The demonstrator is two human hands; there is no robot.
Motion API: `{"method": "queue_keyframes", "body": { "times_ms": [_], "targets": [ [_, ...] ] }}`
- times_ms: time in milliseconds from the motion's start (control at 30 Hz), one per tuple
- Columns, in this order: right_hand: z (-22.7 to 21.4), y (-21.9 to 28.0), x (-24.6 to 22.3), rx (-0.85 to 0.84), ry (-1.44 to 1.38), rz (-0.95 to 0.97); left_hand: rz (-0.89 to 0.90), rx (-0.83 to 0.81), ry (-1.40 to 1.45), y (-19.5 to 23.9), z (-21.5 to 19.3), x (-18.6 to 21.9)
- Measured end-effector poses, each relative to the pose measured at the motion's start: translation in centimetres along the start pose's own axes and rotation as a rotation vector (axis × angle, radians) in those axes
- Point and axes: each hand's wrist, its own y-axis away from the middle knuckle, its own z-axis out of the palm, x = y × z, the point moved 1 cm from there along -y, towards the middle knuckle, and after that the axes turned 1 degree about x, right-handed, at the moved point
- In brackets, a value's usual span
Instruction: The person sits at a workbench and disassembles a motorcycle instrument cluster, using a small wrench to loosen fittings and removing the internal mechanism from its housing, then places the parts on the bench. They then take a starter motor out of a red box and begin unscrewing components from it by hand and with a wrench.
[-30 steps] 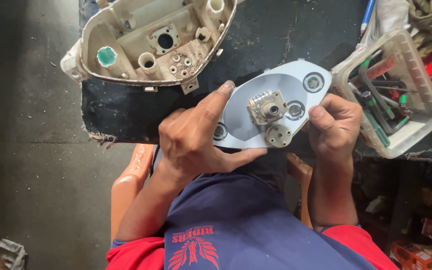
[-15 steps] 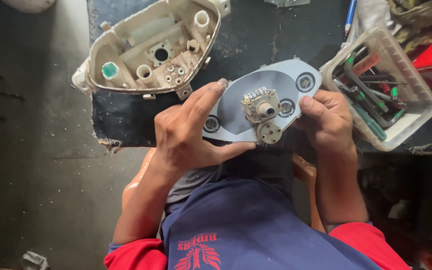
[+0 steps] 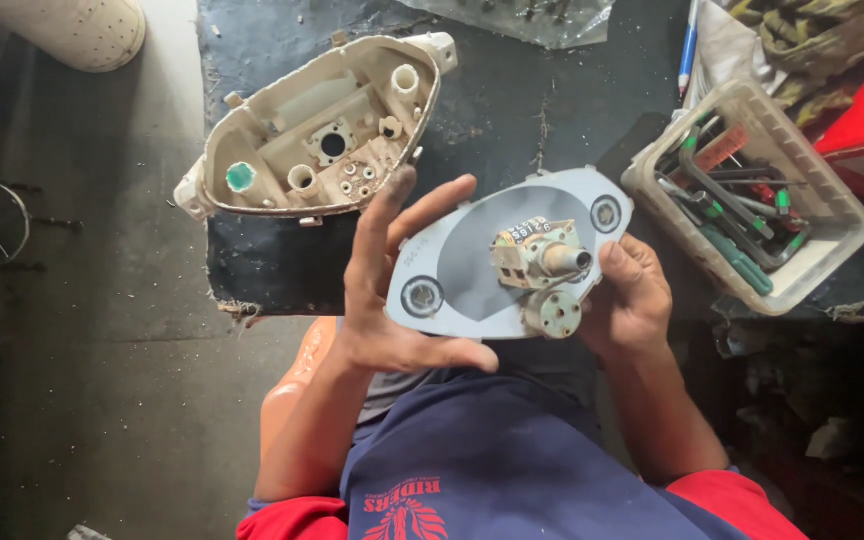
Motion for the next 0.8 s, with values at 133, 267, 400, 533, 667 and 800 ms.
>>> {"method": "queue_keyframes", "body": {
  "times_ms": [133, 267, 400, 533, 667, 800],
  "targets": [
    [1.9, -0.2, 0.2, 0.07, 0.036, 0.044, 0.009, -0.025, 0.037, 0.1, 0.4, -0.1],
    [-0.5, 0.7, 1.6, 0.016, -0.042, 0.109, -0.112, -0.05, 0.306, 0.3, 0.5, -0.8],
    [2.1, 0.2, 0.4, 0.065, 0.034, 0.222, -0.113, -0.079, 0.162, 0.7, 0.4, -0.5],
    [2.6, 0.3, -2.9, 0.008, 0.275, 0.376, -0.133, -0.043, 0.146, 0.7, 0.2, 0.0],
    [5.7, -0.8, -9.5, -0.446, 1.302, 0.291, -0.119, -0.024, 0.084, 0.5, -0.5, 0.2],
    [10.6, -3.5, -14.4, -0.471, 1.644, -0.139, -0.111, -0.042, 0.109, 0.6, -0.5, -0.1]
  ]
}}
